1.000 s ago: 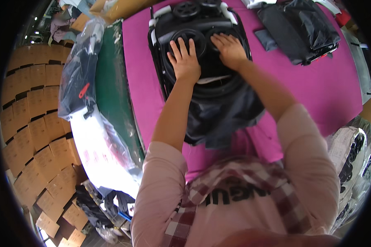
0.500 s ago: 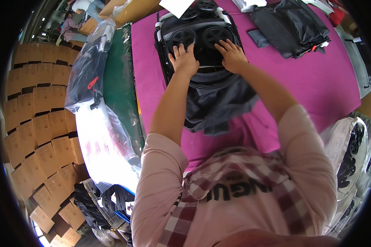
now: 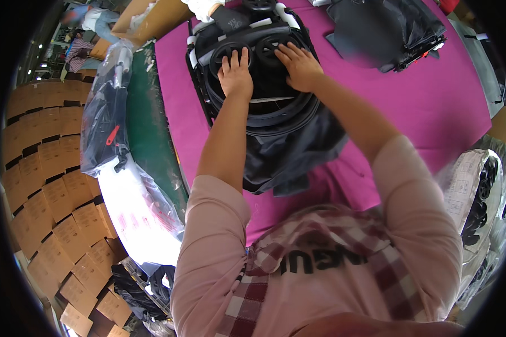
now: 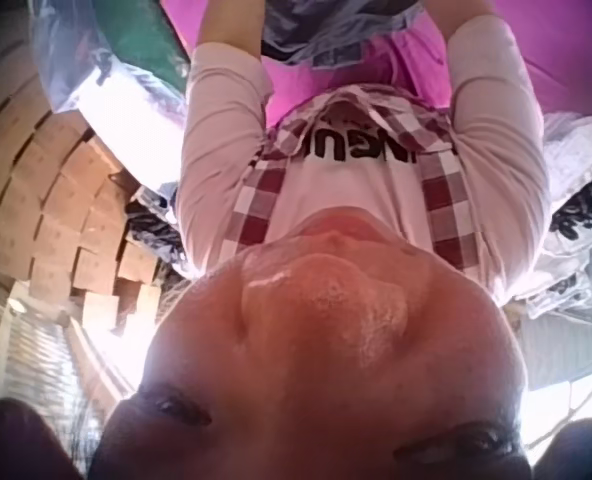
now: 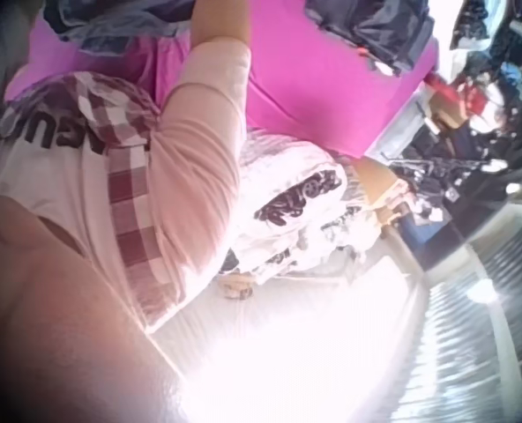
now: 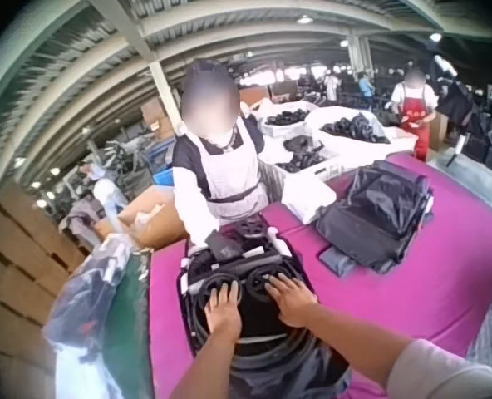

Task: The person assembles baby strollers by attaching wheels and handles to the main frame, then places each completed unit into a clear plastic bag. The process is repeated for multiple strollers on a pink-covered work surface.

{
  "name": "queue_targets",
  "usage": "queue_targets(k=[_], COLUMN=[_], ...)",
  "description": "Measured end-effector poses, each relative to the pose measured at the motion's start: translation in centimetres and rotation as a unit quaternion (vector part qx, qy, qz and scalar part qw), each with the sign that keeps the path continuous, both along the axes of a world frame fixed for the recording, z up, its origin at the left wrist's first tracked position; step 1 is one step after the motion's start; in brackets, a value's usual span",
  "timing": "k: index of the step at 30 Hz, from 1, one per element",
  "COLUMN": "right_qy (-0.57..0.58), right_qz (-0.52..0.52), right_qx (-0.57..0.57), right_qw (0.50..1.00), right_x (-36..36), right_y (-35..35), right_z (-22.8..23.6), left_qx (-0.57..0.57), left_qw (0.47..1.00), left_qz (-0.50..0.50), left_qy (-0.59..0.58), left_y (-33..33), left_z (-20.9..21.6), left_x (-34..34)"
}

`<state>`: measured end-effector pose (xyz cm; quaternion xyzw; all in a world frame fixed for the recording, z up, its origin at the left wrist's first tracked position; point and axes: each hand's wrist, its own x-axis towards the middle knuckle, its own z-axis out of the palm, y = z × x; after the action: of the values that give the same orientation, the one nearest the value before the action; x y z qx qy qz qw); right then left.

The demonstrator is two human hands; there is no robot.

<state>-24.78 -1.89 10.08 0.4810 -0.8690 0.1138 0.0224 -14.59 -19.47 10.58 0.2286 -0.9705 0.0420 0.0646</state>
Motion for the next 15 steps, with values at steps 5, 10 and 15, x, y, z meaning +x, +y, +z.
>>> queue_targets(k=[5, 10, 15], right_qy=[0.043, -0.003, -0.056], right_qz=[-0.010, -0.003, -0.183], right_qx=[0.027, 0.029, -0.308], right_qw=[0.999, 1.000, 0.932], right_x=[-1.7, -0.3, 1.9], right_y=[0.6, 0.8, 10.0], right_z=[-0.7, 2.3, -1.3], left_qx=[-0.038, 0.027, 0.170], left_qw=[0.996, 0.993, 0.913], left_qz=[-0.080, -0.113, -0.077], left_qy=[0.016, 0.016, 0.363], left_y=[-0.1, -0.9, 2.1], left_z=[-1.3, 0.7, 3.6], left_x=[1.6, 2.8, 11.2])
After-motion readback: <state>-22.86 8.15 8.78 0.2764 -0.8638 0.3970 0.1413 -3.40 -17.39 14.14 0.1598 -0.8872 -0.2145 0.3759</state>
